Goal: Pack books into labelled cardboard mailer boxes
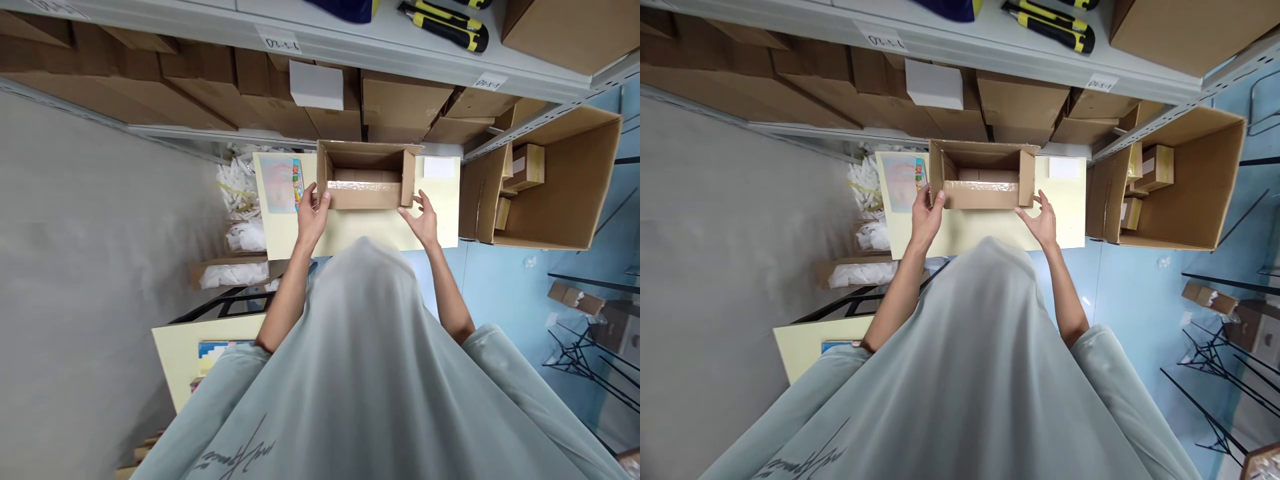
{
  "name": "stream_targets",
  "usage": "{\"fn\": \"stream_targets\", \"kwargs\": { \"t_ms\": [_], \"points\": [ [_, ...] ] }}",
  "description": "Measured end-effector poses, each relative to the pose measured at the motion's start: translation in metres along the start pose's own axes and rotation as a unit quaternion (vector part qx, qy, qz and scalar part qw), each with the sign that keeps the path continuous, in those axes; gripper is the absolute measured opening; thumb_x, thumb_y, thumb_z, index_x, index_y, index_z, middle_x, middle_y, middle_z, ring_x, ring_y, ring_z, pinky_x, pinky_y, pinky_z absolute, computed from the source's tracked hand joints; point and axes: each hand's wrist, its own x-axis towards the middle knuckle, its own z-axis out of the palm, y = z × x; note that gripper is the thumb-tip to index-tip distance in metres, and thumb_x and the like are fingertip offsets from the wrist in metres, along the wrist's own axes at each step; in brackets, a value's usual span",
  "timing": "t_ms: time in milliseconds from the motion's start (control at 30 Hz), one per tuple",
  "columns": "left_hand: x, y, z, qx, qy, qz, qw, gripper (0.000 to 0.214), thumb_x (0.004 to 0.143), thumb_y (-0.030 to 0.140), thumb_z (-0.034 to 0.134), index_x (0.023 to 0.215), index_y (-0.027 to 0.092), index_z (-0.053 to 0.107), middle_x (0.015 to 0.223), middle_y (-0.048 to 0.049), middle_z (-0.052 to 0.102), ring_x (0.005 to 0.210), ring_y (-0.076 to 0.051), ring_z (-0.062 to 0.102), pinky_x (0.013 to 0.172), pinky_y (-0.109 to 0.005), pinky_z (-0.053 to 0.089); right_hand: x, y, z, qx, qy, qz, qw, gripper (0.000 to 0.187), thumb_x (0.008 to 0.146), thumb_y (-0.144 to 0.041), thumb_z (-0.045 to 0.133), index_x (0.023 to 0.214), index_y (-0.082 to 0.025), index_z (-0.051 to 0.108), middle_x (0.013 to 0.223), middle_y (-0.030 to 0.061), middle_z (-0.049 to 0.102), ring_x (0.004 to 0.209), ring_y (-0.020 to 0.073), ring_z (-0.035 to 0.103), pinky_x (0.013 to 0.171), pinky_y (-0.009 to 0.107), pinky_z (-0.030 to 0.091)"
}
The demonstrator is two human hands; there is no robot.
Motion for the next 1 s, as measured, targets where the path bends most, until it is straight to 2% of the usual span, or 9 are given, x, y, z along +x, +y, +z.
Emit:
{"fn": "stream_targets", "kwargs": {
  "t_ms": [167,300,367,500,600,700,833,900,1000],
  "points": [
    [-0.004,0.005,0.000,-0.001,0.042,-0.047,0.998,0.065,0.092,0.077,0.087,0.122,0.022,0.067,0.116,-0.0106,0.077,0.111,-0.025,0.075,0.105,-0.038,0.062,0.004,-0.011,0.016,-0.065,0.042,-0.012,0.997,0.115,0.081,-0.089,0.086,0.168,-0.022,0.053,0.149,0.0218,0.076,0.146,0.0429,0.068,0.124,0.071,0.057],
    [-0.003,0.017,-0.004,0.045,0.105,-0.026,0.993,0.039,0.095,0.051,0.089,0.107,0.022,0.065,0.110,-0.0058,0.076,0.093,-0.019,0.071,0.088,-0.030,0.060,0.007,-0.022,0.018,-0.060,0.071,-0.052,0.994,0.072,0.106,-0.079,0.061,0.152,-0.024,0.063,0.148,0.0205,0.076,0.136,0.0358,0.075,0.116,0.059,0.063],
    [0.002,0.018,-0.009,0.050,0.130,-0.029,0.990,0.029,0.095,0.041,0.086,0.100,0.022,0.066,0.102,-0.0029,0.074,0.085,-0.016,0.067,0.084,-0.028,0.057,0.008,-0.022,0.013,-0.027,0.090,-0.055,0.994,0.057,0.114,-0.073,0.047,0.137,-0.025,0.069,0.135,0.0174,0.081,0.122,0.0311,0.081,0.111,0.054,0.065],
    [0.013,0.010,-0.022,-0.059,0.170,-0.120,0.976,0.023,0.093,0.035,0.081,0.088,0.022,0.062,0.089,-0.0005,0.069,0.074,-0.014,0.063,0.071,-0.024,0.055,0.012,-0.009,-0.003,0.080,0.157,0.021,0.984,0.048,0.115,-0.069,0.048,0.108,-0.025,0.066,0.093,0.0061,0.082,0.093,0.0236,0.085,0.089,0.039,0.068],
    [0.015,-0.001,-0.031,-0.161,0.157,-0.213,0.951,0.024,0.090,0.034,0.080,0.085,0.023,0.059,0.086,-0.0001,0.067,0.068,-0.011,0.062,0.062,-0.020,0.050,0.012,0.004,-0.012,0.149,0.170,0.104,0.969,0.040,0.113,-0.061,0.058,0.099,-0.024,0.064,0.084,0.0025,0.079,0.080,0.0194,0.084,0.071,0.028,0.061],
    [0.009,-0.010,-0.033,-0.185,0.151,-0.244,0.940,0.024,0.086,0.032,0.082,0.084,0.023,0.060,0.084,0.0004,0.066,0.066,-0.010,0.061,0.059,-0.017,0.047,0.007,0.013,-0.013,0.172,0.149,0.146,0.963,0.033,0.112,-0.051,0.062,0.096,-0.022,0.063,0.087,0.0035,0.081,0.075,0.0171,0.083,0.067,0.025,0.058],
    [-0.001,-0.019,-0.034,-0.150,0.144,-0.222,0.953,0.028,0.087,0.041,0.086,0.086,0.022,0.065,0.084,-0.0005,0.069,0.072,-0.012,0.065,0.064,-0.019,0.052,0.001,0.018,-0.013,0.140,0.136,0.146,0.970,0.029,0.110,-0.049,0.061,0.104,-0.021,0.065,0.093,0.0049,0.080,0.081,0.0183,0.082,0.074,0.029,0.060],
    [-0.003,-0.020,-0.036,-0.132,0.144,-0.183,0.964,0.033,0.085,0.046,0.091,0.096,0.022,0.070,0.095,-0.0029,0.076,0.083,-0.015,0.072,0.073,-0.022,0.059,-0.001,0.016,-0.018,0.088,0.162,0.104,0.977,0.031,0.107,-0.052,0.064,0.115,-0.022,0.066,0.108,0.0086,0.081,0.096,0.0213,0.082,0.083,0.035,0.064],
    [-0.002,-0.017,-0.042,-0.114,0.157,-0.094,0.976,0.046,0.085,0.052,0.096,0.112,0.022,0.074,0.115,-0.0077,0.081,0.106,-0.019,0.079,0.092,-0.027,0.064,-0.004,0.000,-0.027,-0.016,0.200,-0.022,0.980,0.042,0.104,-0.056,0.068,0.132,-0.025,0.065,0.137,0.0151,0.075,0.126,0.0281,0.076,0.105,0.049,0.066]
  ]
}}
